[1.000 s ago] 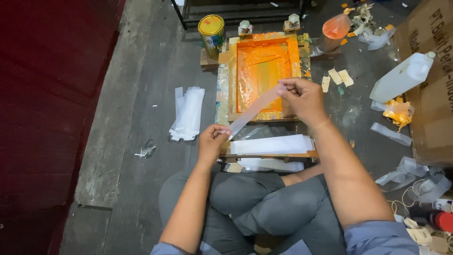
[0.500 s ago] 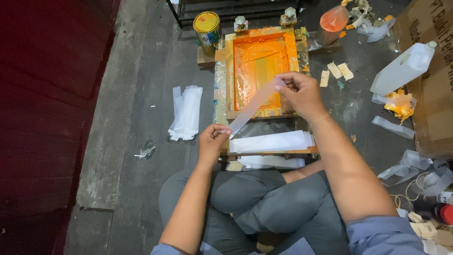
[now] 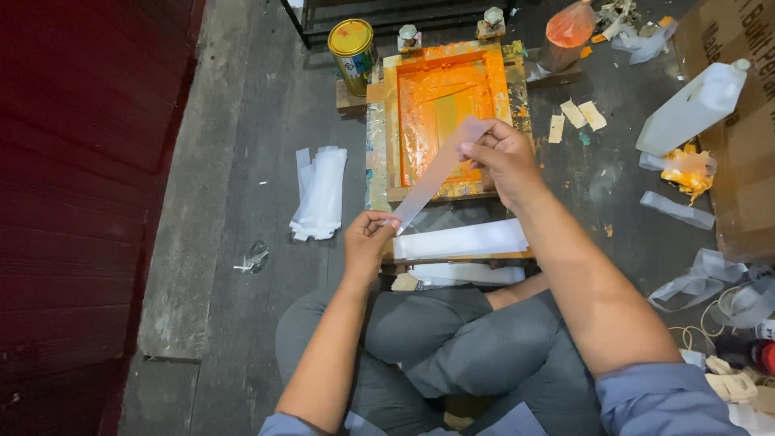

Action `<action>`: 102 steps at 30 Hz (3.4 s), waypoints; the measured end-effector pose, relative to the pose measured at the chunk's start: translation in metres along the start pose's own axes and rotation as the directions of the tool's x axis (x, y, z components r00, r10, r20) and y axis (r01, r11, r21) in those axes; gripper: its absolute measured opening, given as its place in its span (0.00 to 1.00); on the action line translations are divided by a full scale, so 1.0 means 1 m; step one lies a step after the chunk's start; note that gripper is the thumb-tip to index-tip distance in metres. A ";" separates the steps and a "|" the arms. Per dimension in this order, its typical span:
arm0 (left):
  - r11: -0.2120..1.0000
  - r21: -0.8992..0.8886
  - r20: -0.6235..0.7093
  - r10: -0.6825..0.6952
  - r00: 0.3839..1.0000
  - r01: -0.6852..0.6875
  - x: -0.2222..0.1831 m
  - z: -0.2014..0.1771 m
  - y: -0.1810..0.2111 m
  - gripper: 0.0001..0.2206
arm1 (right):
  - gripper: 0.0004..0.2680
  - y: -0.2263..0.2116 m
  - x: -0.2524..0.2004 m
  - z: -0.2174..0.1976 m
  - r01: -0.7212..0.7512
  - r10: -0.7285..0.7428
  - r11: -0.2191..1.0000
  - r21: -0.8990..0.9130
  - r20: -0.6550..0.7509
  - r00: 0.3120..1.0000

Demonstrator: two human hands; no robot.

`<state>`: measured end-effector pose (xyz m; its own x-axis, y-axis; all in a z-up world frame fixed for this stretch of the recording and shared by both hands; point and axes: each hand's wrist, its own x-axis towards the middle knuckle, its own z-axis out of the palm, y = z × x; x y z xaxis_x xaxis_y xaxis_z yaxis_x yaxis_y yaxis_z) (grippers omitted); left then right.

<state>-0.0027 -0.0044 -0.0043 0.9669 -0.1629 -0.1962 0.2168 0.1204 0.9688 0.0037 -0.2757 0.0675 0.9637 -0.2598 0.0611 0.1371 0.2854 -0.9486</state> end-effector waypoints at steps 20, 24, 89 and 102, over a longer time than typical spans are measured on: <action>0.999 -0.045 -0.005 0.025 1.000 -0.026 -0.006 -0.001 0.008 0.08 | 0.29 0.017 0.006 -0.040 0.303 0.200 -0.122 -0.945 0.276 0.940; 0.996 -0.090 -0.004 0.030 1.000 -0.030 -0.005 -0.007 0.006 0.08 | 0.27 0.022 0.005 -0.043 0.367 0.134 -0.196 -0.909 0.346 0.929; 0.158 0.806 0.592 -0.180 0.786 -0.570 0.023 0.074 0.051 0.28 | 0.18 -0.087 0.036 -0.006 0.343 -0.342 0.005 -0.939 0.320 0.883; 0.104 0.815 0.578 -0.213 0.788 -0.570 0.023 0.078 0.052 0.30 | 0.18 -0.083 0.030 -0.007 0.355 -0.341 -0.040 -0.934 0.347 0.874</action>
<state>0.0201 -0.0786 0.0531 0.6381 -0.7199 -0.2729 -0.6377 -0.6928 0.3366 0.0191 -0.3138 0.1459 0.8749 -0.0043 0.4842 0.1228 -0.9653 -0.2305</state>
